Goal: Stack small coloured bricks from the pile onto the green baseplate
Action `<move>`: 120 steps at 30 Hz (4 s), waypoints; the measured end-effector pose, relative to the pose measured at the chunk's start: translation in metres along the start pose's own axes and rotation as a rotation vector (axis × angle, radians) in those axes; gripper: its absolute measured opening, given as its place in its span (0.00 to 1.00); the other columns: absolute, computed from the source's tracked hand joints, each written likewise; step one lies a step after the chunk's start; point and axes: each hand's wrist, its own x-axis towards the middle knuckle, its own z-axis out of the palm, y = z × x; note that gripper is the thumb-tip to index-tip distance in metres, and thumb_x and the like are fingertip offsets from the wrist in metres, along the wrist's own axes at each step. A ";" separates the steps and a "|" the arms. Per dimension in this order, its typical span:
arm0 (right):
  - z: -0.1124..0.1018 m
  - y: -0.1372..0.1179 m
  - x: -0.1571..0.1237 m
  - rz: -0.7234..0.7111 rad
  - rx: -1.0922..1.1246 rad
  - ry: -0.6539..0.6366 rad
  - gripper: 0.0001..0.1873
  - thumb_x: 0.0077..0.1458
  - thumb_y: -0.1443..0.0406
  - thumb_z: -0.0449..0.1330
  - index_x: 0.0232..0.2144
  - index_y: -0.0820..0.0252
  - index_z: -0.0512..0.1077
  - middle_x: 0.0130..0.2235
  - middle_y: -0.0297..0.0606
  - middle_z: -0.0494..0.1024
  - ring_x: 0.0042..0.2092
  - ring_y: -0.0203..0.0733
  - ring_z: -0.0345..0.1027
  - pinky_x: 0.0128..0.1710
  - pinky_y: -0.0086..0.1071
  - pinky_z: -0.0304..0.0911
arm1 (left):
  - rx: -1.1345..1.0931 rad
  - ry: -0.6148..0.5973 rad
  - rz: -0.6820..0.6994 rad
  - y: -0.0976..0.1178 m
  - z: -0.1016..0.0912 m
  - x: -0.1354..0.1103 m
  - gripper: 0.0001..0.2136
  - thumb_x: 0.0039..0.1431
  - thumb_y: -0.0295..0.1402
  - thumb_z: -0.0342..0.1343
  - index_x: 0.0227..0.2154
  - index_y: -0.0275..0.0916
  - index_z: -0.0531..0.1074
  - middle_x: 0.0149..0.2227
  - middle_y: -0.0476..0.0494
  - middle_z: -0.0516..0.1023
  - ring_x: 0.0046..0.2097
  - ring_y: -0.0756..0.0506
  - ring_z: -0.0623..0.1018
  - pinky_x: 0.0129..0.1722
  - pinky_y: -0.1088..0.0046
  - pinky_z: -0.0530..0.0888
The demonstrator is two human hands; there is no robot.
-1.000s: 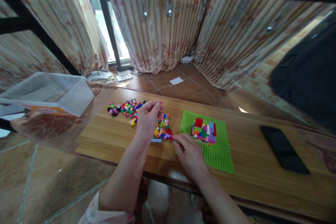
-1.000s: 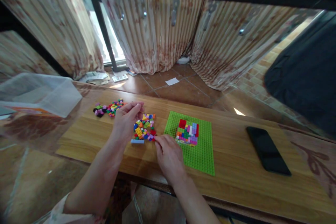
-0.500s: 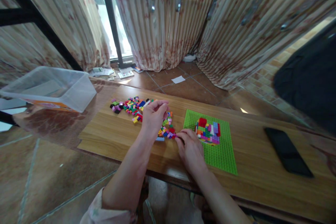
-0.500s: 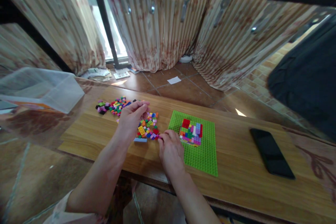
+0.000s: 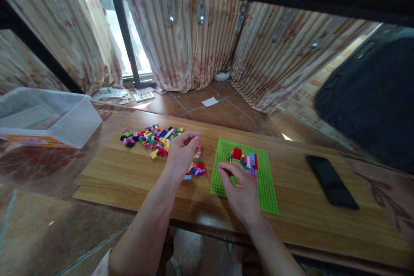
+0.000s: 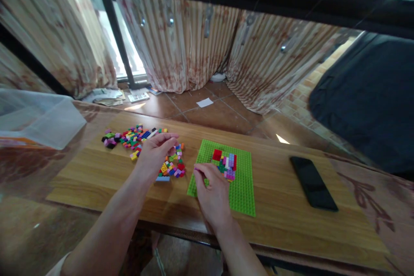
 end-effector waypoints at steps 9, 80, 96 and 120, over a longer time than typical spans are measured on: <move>-0.018 0.017 0.005 0.074 -0.001 0.116 0.09 0.60 0.63 0.56 0.38 0.55 0.77 0.40 0.38 0.80 0.42 0.41 0.73 0.45 0.37 0.67 | 0.074 -0.066 -0.018 -0.007 0.007 -0.001 0.09 0.46 0.33 0.61 0.29 0.34 0.77 0.24 0.50 0.76 0.25 0.53 0.72 0.26 0.78 0.70; 0.098 -0.030 -0.001 -0.179 -0.302 -0.209 0.12 0.60 0.65 0.56 0.44 0.54 0.75 0.52 0.44 0.71 0.52 0.50 0.61 0.51 0.45 0.60 | -0.108 0.221 0.111 0.025 -0.044 0.008 0.08 0.42 0.30 0.62 0.28 0.33 0.77 0.22 0.50 0.75 0.21 0.56 0.69 0.22 0.81 0.64; 0.112 -0.029 0.005 -0.218 -0.289 -0.255 0.23 0.54 0.69 0.59 0.53 0.56 0.67 0.51 0.41 0.75 0.53 0.52 0.60 0.52 0.47 0.57 | -0.106 0.207 0.103 0.021 -0.045 0.009 0.10 0.42 0.34 0.64 0.29 0.34 0.77 0.23 0.49 0.77 0.24 0.54 0.72 0.25 0.80 0.68; 0.063 -0.023 0.019 0.102 0.326 0.117 0.25 0.54 0.64 0.60 0.55 0.58 0.65 0.50 0.46 0.74 0.49 0.43 0.71 0.50 0.40 0.69 | 0.321 -0.429 -0.030 0.007 -0.036 0.001 0.06 0.47 0.35 0.61 0.24 0.37 0.78 0.25 0.46 0.77 0.26 0.49 0.72 0.25 0.76 0.68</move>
